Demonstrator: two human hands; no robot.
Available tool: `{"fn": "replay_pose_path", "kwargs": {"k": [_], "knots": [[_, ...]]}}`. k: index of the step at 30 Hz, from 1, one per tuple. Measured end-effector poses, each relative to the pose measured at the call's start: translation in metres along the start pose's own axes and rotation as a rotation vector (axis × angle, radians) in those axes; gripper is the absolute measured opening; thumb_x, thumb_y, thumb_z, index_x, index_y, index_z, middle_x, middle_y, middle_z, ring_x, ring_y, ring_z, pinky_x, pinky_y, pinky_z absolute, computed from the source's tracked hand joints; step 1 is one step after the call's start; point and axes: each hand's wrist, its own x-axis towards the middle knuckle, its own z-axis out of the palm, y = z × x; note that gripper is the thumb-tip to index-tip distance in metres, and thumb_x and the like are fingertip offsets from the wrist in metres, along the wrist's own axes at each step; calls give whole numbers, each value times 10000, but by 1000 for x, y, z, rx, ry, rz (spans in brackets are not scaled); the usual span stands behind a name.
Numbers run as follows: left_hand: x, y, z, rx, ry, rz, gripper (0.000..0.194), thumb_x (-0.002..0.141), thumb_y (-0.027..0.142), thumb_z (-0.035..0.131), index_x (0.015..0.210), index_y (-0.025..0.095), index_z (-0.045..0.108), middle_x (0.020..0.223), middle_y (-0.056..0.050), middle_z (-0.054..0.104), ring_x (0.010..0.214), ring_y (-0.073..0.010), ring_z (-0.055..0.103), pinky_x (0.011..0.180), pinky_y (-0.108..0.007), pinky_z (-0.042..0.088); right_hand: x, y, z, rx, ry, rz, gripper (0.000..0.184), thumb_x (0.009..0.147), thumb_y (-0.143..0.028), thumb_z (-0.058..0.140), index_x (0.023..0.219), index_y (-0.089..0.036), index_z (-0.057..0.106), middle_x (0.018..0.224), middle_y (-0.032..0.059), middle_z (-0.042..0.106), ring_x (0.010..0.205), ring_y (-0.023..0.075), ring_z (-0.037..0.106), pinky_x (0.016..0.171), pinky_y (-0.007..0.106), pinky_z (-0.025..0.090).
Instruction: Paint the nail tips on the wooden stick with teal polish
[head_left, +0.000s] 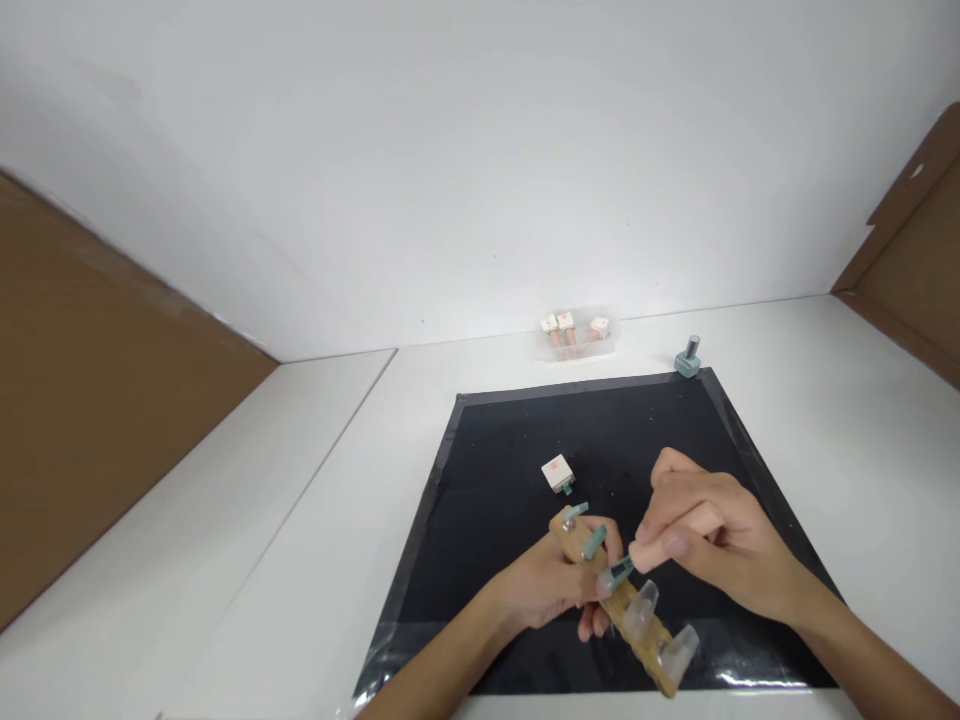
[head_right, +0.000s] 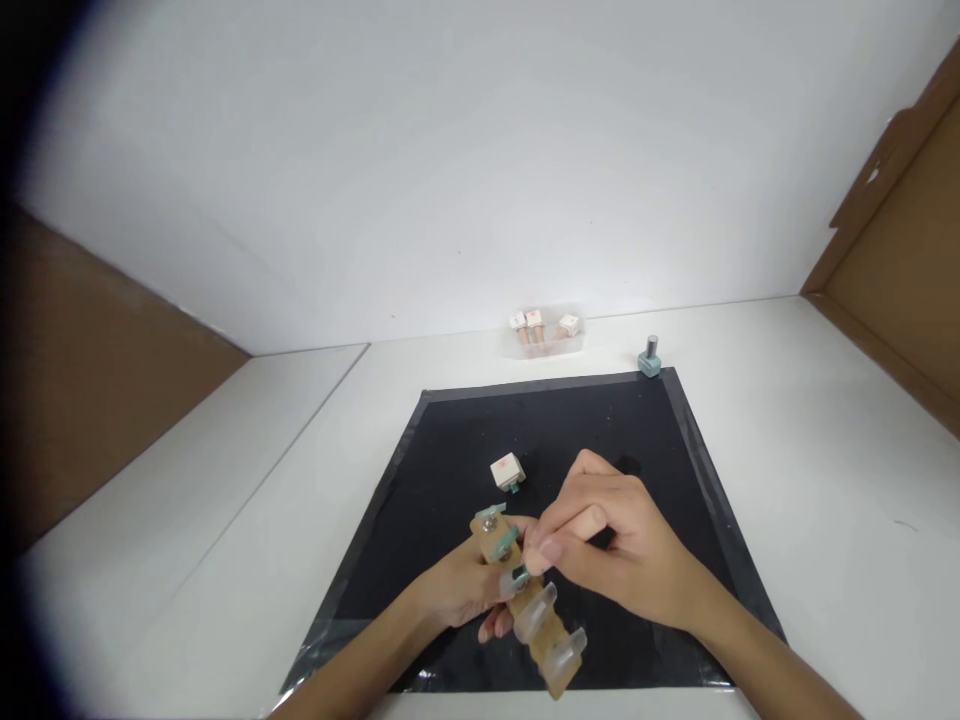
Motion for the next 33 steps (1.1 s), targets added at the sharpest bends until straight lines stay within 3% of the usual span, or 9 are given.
{"fn": "replay_pose_path", "kwargs": {"k": [4, 10, 18, 26, 33], "knots": [[-1, -2, -1, 1, -35, 22, 305, 677, 293, 771, 737, 127, 523, 508, 26, 579, 386, -60, 536, 339, -118, 445, 2, 4, 0, -69, 81, 17, 353, 916, -242, 542, 569, -219, 602, 552, -6, 667, 553, 131, 511, 521, 287, 405], [-3, -3, -2, -85, -86, 70, 292, 685, 279, 763, 746, 127, 521, 523, 28, 567, 380, -55, 517, 327, -114, 428, 1, 4, -4, -14, 197, 12, 396, 937, -338, 510, 579, -228, 639, 550, 6, 673, 556, 140, 538, 516, 295, 403], [-2, -4, -1, -134, -151, 89, 297, 692, 290, 755, 761, 120, 522, 558, 11, 600, 355, -35, 486, 330, -100, 415, 1, 2, -1, 100, 98, 105, 361, 925, -417, 509, 657, -221, 651, 558, 17, 660, 560, 146, 519, 500, 286, 381], [-1, -7, -2, -133, -129, 48, 343, 614, 298, 805, 728, 131, 529, 492, 32, 557, 328, -46, 454, 272, -110, 369, -1, 5, 0, 180, 29, 145, 355, 922, -439, 503, 694, -218, 662, 608, 23, 667, 604, 153, 506, 537, 295, 382], [-1, -11, -5, -99, -147, 51, 320, 669, 312, 766, 741, 133, 510, 503, 44, 546, 307, -32, 421, 271, -106, 333, -2, 8, 2, 252, -2, 163, 329, 919, -459, 497, 758, -231, 671, 610, 9, 654, 623, 149, 482, 577, 288, 383]]}}
